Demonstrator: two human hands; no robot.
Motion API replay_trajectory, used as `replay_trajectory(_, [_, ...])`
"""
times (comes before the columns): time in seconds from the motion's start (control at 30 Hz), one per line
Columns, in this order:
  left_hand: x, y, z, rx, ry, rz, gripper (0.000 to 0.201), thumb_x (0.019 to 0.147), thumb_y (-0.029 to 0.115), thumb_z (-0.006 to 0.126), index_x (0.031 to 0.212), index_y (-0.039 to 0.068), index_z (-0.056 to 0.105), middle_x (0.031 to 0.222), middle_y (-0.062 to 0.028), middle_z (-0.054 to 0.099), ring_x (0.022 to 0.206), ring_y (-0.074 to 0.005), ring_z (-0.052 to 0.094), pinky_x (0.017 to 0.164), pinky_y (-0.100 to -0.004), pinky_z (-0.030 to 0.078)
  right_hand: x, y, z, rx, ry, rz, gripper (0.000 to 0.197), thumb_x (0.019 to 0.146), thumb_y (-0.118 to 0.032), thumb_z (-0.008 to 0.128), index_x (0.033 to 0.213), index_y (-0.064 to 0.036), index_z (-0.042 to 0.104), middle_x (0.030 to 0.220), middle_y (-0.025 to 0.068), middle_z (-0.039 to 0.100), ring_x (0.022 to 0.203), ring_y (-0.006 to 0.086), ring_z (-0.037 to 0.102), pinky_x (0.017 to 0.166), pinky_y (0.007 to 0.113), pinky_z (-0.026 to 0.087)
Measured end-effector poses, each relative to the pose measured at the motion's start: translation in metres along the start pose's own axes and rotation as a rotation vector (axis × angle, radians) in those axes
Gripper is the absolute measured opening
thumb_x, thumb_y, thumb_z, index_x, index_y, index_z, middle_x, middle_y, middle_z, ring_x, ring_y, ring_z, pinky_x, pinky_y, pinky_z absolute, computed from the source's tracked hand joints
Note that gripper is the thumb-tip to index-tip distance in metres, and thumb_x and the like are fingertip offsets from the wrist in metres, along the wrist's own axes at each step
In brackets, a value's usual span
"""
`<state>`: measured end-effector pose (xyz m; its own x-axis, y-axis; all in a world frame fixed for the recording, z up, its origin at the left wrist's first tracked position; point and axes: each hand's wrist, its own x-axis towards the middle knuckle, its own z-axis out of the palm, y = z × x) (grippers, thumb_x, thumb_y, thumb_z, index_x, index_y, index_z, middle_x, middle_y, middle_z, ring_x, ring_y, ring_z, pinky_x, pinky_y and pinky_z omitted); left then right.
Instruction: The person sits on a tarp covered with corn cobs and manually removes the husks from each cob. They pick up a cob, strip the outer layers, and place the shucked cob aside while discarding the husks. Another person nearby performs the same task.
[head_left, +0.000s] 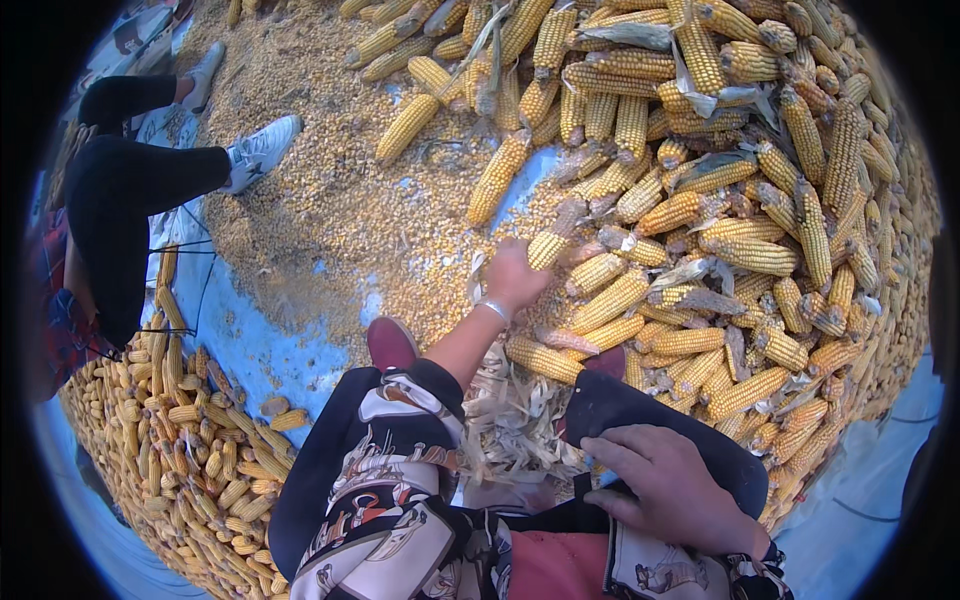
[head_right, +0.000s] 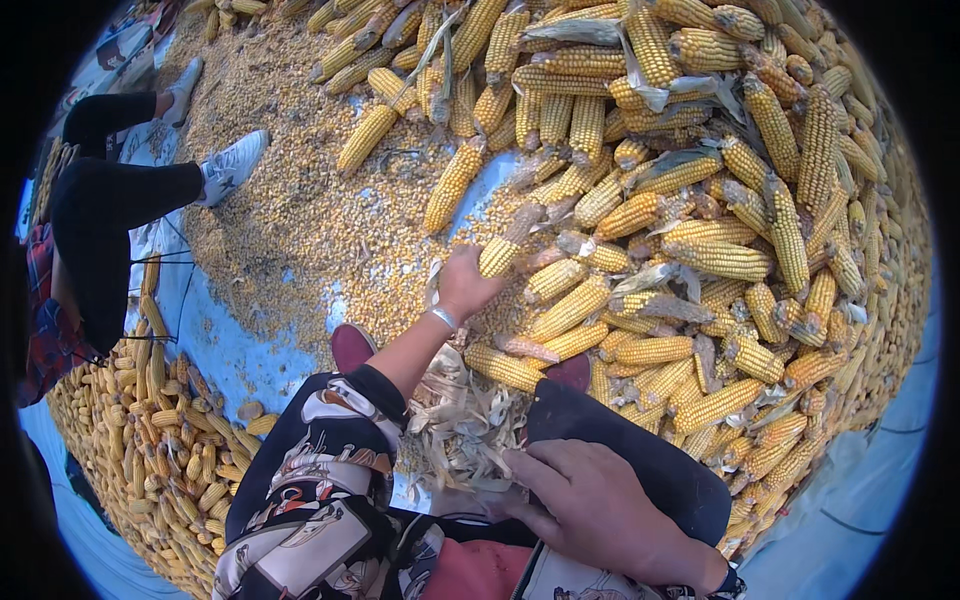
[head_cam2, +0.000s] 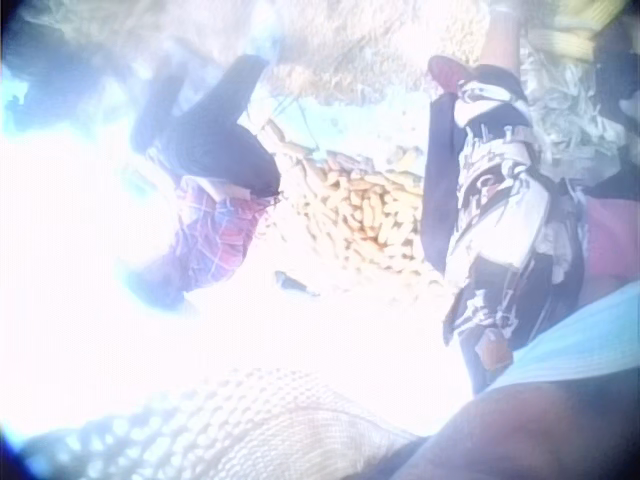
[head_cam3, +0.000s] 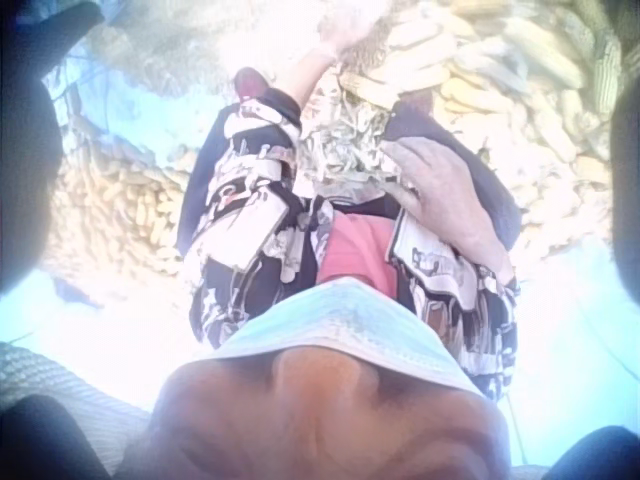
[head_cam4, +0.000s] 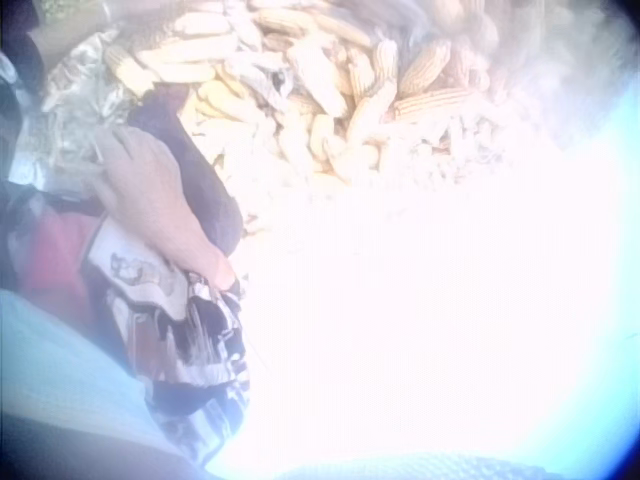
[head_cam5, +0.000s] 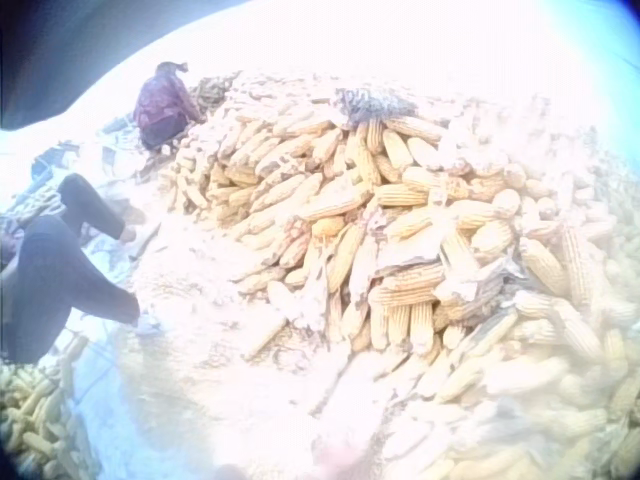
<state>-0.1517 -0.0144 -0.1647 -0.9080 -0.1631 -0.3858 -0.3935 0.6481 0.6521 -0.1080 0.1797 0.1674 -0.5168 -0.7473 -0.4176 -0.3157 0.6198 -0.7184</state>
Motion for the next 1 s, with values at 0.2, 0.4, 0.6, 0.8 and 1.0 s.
replay_trajectory(0.2, [0.077, 0.004, -0.061, 0.241, 0.191, 0.059, 0.051, 0.062, 0.039, 0.075, 0.104, 0.011, 0.073, 0.139, -0.0338, 0.040, 0.126, -0.0439, 0.044, 0.105, -0.0437, 0.040, 0.009, 0.002, -0.005, -0.015, 0.011, -0.073, 0.048, 0.079, -0.028, 0.075, 0.120, -0.0058, 0.060, 0.103, 0.0130, 0.064, 0.094, 0.0302, 0.064, 0.079, 0.041, 0.051])
replay_trajectory(0.4, [0.031, 0.031, -0.091, 0.169, -0.298, -0.047, 0.052, 0.060, 0.041, 0.073, 0.105, 0.016, 0.074, 0.120, -0.0267, 0.053, 0.114, -0.0394, 0.053, 0.097, -0.0422, 0.047, -0.008, -0.010, 0.000, -0.154, -0.030, -0.063, 0.050, 0.077, -0.024, 0.075, 0.120, -0.0039, 0.059, 0.104, 0.0134, 0.063, 0.098, 0.0314, 0.061, 0.085, 0.041, 0.049])
replay_trajectory(0.6, [-0.146, -0.002, -0.214, 0.942, -0.283, 0.321, 0.044, 0.054, 0.038, 0.074, 0.093, 0.017, 0.077, 0.108, -0.0183, 0.054, 0.108, -0.0366, 0.053, 0.088, -0.0454, 0.048, -0.031, -0.033, 0.025, -0.333, -0.051, -0.122, 0.055, 0.071, -0.021, 0.079, 0.119, -0.0054, 0.059, 0.100, 0.0170, 0.062, 0.095, 0.0352, 0.061, 0.081, 0.044, 0.049])
replay_trajectory(0.8, [-0.416, -0.097, -0.433, 1.023, 0.159, -0.371, 0.045, 0.058, 0.032, 0.074, 0.101, 0.019, 0.074, 0.132, -0.0203, 0.050, 0.119, -0.0369, 0.049, 0.094, -0.0491, 0.045, -0.025, -0.051, 0.048, -0.343, 0.057, -0.183, 0.056, 0.068, -0.015, 0.081, 0.119, -0.0032, 0.062, 0.103, 0.0191, 0.065, 0.097, 0.0379, 0.062, 0.086, 0.044, 0.049])
replay_trajectory(1.0, [-0.623, -0.184, -0.551, 0.950, 0.912, -1.228, 0.059, 0.081, 0.039, 0.072, 0.131, 0.015, 0.053, 0.135, -0.0226, 0.048, 0.127, -0.0374, 0.043, 0.101, -0.0529, 0.040, -0.014, -0.038, 0.067, -0.282, -0.055, -0.087, 0.057, 0.073, -0.027, 0.078, 0.123, -0.0049, 0.063, 0.108, 0.0231, 0.067, 0.099, 0.0359, 0.065, 0.086, 0.043, 0.051])
